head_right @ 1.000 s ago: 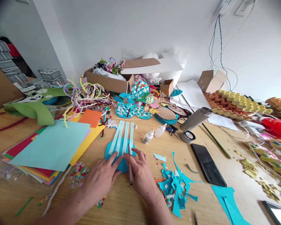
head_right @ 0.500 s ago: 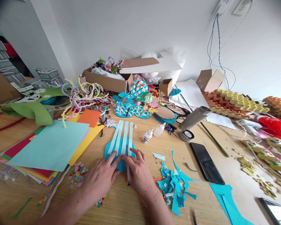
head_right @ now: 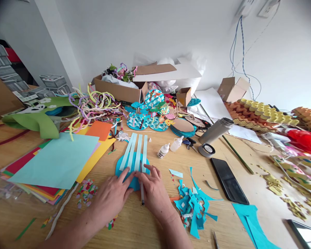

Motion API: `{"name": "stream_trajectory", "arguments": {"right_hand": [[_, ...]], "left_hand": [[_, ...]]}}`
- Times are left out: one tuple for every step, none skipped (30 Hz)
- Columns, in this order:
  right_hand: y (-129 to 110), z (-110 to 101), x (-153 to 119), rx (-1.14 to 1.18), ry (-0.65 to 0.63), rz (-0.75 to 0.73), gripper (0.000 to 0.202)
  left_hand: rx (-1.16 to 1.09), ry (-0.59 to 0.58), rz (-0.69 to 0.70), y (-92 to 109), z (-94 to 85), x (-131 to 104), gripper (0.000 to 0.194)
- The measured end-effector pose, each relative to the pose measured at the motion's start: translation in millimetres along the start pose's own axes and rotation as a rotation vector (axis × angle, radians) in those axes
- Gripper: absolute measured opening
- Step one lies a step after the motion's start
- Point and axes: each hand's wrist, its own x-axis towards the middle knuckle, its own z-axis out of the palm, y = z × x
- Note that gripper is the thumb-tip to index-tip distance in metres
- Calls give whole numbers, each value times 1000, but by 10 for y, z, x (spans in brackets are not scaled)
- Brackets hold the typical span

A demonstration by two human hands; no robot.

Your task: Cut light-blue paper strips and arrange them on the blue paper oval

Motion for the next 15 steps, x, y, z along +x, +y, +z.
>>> {"name": "stream_trajectory", "arguments": {"right_hand": [[-3, -3, -1, 10, 7, 3, 41], [-4, -7, -2, 31, 18, 11, 39], [-3, -10, -5, 68, 38, 25, 38], [0, -14, -9, 120, 72, 48, 37], [8, -17, -14, 184, 122, 82, 35], [19, -18, -19, 252, 187, 124, 34], [33, -19, -25, 319, 260, 176, 32], [49, -18, -29, 379, 332, 231, 29], [64, -17, -31, 433, 391, 287, 27], [78, -14, -30, 483, 433, 341, 27], [89, -10, -26, 532, 457, 389, 28], [95, -5, -21, 577, 466, 429, 31], [99, 1, -15, 614, 465, 461, 33], [100, 10, -9, 642, 458, 485, 34], [100, 22, -4, 659, 447, 505, 34]], "left_hand": [[-2, -2, 0, -2, -3, 2, 42], [-4, -5, 0, -4, -3, 2, 42], [-3, -7, 0, -8, 0, 3, 43], [0, -10, 0, -12, 4, 3, 43], [3, -12, 4, -17, 9, 3, 44], [6, -14, 9, -22, 14, 4, 44], [9, -15, 13, -27, 19, 5, 44], [10, -18, 15, -31, 21, 6, 44], [10, -22, 16, -33, 22, 8, 44], [9, -26, 17, -35, 19, 10, 44], [7, -30, 17, -34, 15, 13, 44], [4, -34, 16, -33, 9, 16, 43], [1, -37, 15, -29, 1, 19, 43], [-3, -39, 12, -25, -6, 23, 43], [-5, -40, 9, -21, -13, 27, 43]]}}
